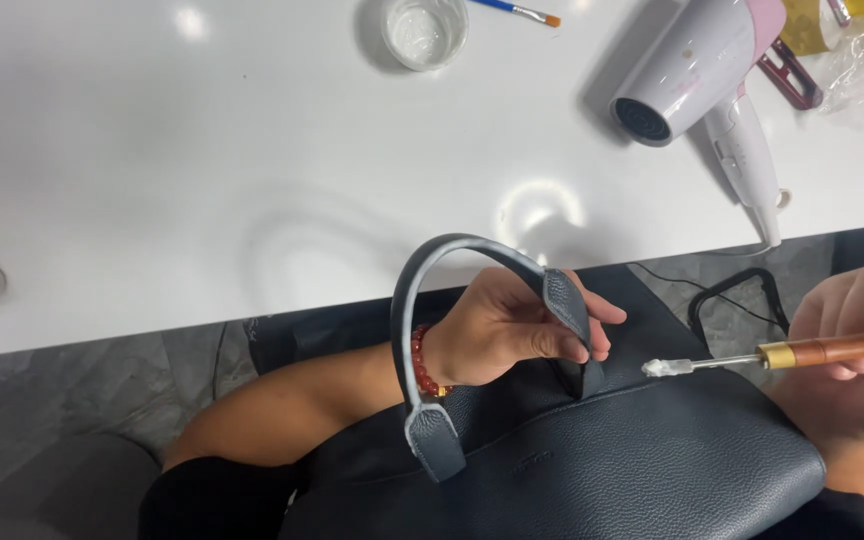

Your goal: Applying edge paint or adhesive to a leather bag handle and cleaning it.

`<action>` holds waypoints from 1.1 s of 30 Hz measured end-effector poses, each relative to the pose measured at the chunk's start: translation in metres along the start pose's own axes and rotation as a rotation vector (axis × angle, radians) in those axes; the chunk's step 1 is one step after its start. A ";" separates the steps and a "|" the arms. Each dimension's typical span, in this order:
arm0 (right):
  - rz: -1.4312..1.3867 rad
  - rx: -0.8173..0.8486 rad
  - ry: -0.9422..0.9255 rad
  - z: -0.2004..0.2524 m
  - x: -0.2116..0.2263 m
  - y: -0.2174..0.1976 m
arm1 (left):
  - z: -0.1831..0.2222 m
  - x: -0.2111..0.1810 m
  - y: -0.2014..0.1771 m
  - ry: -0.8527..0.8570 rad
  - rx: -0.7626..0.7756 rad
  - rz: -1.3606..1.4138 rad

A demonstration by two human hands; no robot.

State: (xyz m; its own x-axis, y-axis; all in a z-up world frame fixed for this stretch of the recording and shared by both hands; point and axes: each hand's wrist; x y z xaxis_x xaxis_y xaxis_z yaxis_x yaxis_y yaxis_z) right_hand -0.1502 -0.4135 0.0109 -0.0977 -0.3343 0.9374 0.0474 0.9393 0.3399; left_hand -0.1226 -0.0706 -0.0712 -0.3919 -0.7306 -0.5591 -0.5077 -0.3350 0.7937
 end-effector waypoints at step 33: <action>0.277 0.645 0.147 -0.060 0.002 -0.002 | 0.012 -0.014 0.003 0.297 -0.100 0.080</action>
State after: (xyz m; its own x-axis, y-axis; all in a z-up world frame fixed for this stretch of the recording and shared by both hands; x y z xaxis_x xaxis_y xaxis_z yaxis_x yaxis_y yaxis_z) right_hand -0.0910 -0.4208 0.0166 -0.0298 -0.0415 0.9987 -0.5507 0.8345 0.0182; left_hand -0.1279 -0.0545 -0.0640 -0.1784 -0.8938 -0.4116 -0.4004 -0.3161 0.8601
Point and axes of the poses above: each hand's wrist, its own z-axis away from the middle knuckle, its own y-axis out of the palm, x = y × z, and after that the axes turned 2 degrees about y, right-handed
